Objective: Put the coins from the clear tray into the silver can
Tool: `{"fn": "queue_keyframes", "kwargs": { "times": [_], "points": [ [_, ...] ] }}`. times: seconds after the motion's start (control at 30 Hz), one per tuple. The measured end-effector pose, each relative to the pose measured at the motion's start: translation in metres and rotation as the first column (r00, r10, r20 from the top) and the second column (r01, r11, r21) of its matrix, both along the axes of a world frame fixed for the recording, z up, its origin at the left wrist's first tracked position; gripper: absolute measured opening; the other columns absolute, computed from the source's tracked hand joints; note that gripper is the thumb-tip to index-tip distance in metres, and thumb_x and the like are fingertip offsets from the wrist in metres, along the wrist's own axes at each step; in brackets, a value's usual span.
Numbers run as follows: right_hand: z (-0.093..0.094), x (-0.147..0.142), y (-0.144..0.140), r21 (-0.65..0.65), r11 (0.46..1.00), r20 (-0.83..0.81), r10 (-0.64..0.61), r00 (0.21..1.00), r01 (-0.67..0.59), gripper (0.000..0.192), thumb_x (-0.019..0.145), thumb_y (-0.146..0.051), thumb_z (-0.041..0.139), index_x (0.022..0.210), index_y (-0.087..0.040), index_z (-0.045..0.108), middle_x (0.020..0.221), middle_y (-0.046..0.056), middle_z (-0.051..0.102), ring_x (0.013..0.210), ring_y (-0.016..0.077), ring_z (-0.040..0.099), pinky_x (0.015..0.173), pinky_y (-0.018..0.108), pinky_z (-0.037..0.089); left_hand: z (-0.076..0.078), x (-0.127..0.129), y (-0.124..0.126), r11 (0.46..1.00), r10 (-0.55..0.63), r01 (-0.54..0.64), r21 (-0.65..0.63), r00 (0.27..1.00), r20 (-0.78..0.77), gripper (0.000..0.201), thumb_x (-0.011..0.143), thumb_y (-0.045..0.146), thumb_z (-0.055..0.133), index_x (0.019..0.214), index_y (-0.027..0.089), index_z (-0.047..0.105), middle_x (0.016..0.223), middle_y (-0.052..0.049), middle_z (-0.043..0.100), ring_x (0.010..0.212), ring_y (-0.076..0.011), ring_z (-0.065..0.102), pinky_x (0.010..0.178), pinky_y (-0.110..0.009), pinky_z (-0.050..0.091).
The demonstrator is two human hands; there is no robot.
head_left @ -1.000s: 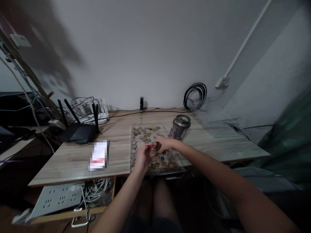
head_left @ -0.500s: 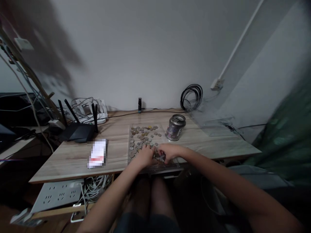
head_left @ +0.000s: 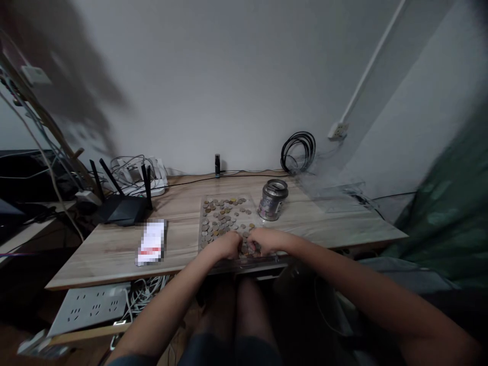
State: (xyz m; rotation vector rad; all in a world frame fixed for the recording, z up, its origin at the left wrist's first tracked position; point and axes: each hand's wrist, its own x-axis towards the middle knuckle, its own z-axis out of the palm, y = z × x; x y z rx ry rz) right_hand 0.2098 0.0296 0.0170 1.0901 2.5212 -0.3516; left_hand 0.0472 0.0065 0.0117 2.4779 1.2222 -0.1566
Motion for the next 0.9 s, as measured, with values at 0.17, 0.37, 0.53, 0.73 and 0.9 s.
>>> {"fn": "queue_keyframes", "kwargs": {
  "times": [0.17, 0.37, 0.53, 0.73, 0.9],
  "points": [
    [0.004, 0.0, -0.002, -0.02, 0.999, 0.081, 0.04, 0.996, -0.038, 0.025, 0.053, -0.009, 0.055, 0.075, -0.017, 0.064, 0.062, -0.001, 0.057, 0.053, 0.0105, 0.043, 0.048, 0.021, 0.026, -0.003, -0.001, 0.003, 0.997, 0.029, -0.025, -0.067, 0.997, 0.064, 0.028, 0.054, 0.013, 0.061, 0.082, 0.015, 0.064, 0.077, -0.006, 0.064, 0.067, -0.0162, 0.056, 0.053, -0.021, 0.037],
    [0.003, -0.003, 0.003, -0.054, 0.998, 0.119, 0.049, 0.992, -0.042, 0.01, 0.054, -0.013, 0.058, 0.062, -0.017, 0.062, 0.051, -0.003, 0.051, 0.048, 0.0097, 0.039, 0.047, 0.022, 0.025, -0.02, -0.01, 0.005, 0.982, 0.162, -0.113, -0.152, 0.916, 0.367, 0.031, 0.062, 0.03, 0.06, 0.088, 0.015, 0.061, 0.069, -0.001, 0.061, 0.059, -0.0114, 0.051, 0.051, -0.019, 0.035],
    [0.001, -0.003, 0.005, -0.069, 0.997, 0.047, 0.034, 0.998, -0.03, 0.006, 0.053, -0.017, 0.061, 0.059, -0.017, 0.06, 0.048, -0.005, 0.048, 0.046, 0.0089, 0.038, 0.048, 0.022, 0.026, -0.032, -0.014, 0.002, 0.969, 0.242, -0.159, -0.188, 0.753, 0.612, 0.025, 0.073, 0.035, 0.049, 0.076, 0.013, 0.061, 0.063, 0.0, 0.056, 0.058, -0.0104, 0.048, 0.053, -0.02, 0.035],
    [-0.003, 0.004, 0.003, -0.205, 0.979, -0.094, -0.035, 0.995, 0.015, 0.005, 0.056, -0.012, 0.058, 0.059, -0.015, 0.059, 0.047, -0.006, 0.047, 0.044, 0.0062, 0.038, 0.045, 0.019, 0.025, -0.038, -0.008, 0.002, 0.936, 0.351, -0.237, -0.26, 0.604, 0.716, 0.023, 0.074, 0.033, 0.048, 0.07, 0.012, 0.059, 0.061, 0.001, 0.053, 0.057, -0.0096, 0.045, 0.054, -0.02, 0.036],
    [-0.001, 0.003, 0.012, -0.245, 0.966, -0.408, -0.176, 0.896, 0.079, 0.014, 0.065, -0.023, 0.058, 0.073, -0.013, 0.061, 0.057, -0.002, 0.056, 0.052, 0.0086, 0.046, 0.049, 0.019, 0.032, -0.039, 0.001, 0.003, 0.765, 0.644, -0.223, -0.605, 0.245, 0.724, 0.019, 0.077, 0.03, 0.048, 0.082, 0.014, 0.058, 0.072, -0.002, 0.059, 0.066, -0.0108, 0.053, 0.063, -0.021, 0.043]
  ]
}}
